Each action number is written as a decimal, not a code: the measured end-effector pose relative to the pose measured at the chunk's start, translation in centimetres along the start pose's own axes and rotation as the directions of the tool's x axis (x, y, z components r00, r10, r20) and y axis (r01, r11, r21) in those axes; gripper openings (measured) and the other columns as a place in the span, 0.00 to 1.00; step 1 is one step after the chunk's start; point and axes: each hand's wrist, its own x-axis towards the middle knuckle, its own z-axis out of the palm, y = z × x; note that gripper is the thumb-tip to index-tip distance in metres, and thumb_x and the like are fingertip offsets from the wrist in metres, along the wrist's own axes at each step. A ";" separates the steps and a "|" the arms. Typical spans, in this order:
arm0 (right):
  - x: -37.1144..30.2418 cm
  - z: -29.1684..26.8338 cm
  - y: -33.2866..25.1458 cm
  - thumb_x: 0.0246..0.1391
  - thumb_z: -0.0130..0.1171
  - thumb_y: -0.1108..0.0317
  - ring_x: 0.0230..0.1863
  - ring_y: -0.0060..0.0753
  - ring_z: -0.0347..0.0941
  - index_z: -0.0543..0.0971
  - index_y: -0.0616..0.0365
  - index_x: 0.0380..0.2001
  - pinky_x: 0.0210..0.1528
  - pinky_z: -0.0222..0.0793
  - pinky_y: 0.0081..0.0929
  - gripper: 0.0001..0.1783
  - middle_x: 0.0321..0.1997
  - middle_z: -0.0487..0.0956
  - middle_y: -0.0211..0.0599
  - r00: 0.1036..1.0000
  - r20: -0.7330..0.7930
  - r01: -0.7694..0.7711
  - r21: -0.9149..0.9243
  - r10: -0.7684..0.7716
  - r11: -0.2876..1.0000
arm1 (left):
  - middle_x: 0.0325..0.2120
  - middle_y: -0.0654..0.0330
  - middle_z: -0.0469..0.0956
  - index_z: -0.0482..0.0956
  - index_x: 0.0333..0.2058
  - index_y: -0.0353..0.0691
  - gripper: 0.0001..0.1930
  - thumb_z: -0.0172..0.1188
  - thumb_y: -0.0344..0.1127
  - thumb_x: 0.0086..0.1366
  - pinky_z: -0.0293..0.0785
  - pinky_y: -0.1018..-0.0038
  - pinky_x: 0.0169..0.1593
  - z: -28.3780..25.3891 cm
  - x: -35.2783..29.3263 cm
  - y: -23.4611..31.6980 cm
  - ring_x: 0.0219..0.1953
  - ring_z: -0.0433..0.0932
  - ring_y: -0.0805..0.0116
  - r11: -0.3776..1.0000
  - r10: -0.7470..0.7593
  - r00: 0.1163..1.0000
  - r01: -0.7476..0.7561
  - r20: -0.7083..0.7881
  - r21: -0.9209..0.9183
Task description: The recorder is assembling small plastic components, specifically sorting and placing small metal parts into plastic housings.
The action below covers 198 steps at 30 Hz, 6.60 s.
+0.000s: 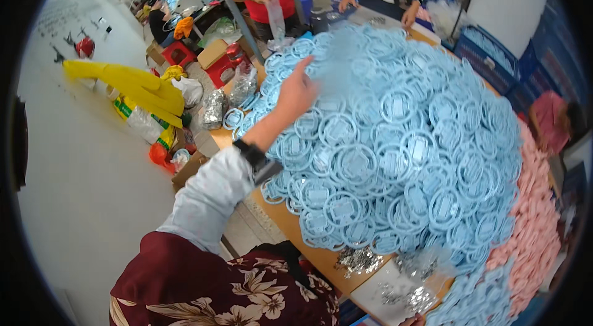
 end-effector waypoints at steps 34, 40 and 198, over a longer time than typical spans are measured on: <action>-3.1 1.2 -1.5 0.61 0.50 0.67 0.43 0.56 0.78 0.81 0.64 0.45 0.48 0.73 0.40 0.15 0.42 0.82 0.55 0.978 -0.012 0.194 -0.301 -0.207 0.934 | 0.69 0.40 0.44 0.79 0.54 0.57 0.27 0.69 0.51 0.55 0.52 0.45 0.67 -1.8 16.1 -12.6 0.69 0.44 0.36 0.918 -0.395 0.873 0.385 -0.286 -0.092; -4.3 1.5 -2.4 0.58 0.52 0.70 0.39 0.56 0.77 0.81 0.64 0.41 0.45 0.72 0.42 0.13 0.37 0.82 0.56 0.974 -0.047 0.197 -0.296 -0.221 0.935 | 0.72 0.42 0.39 0.81 0.53 0.62 0.25 0.67 0.54 0.55 0.51 0.44 0.68 -4.6 20.2 -17.2 0.71 0.40 0.33 0.912 -0.402 0.863 0.406 -0.307 -0.054; 6.4 7.1 3.2 0.49 0.64 0.71 0.38 0.50 0.74 0.82 0.55 0.36 0.41 0.70 0.45 0.09 0.33 0.77 0.40 0.817 0.060 0.576 -0.141 -0.574 0.805 | 0.45 0.50 0.70 0.72 0.53 0.36 0.22 0.61 0.29 0.58 0.76 0.59 0.49 20.8 -44.6 11.2 0.46 0.75 0.47 0.960 0.279 0.411 -0.142 0.868 -0.242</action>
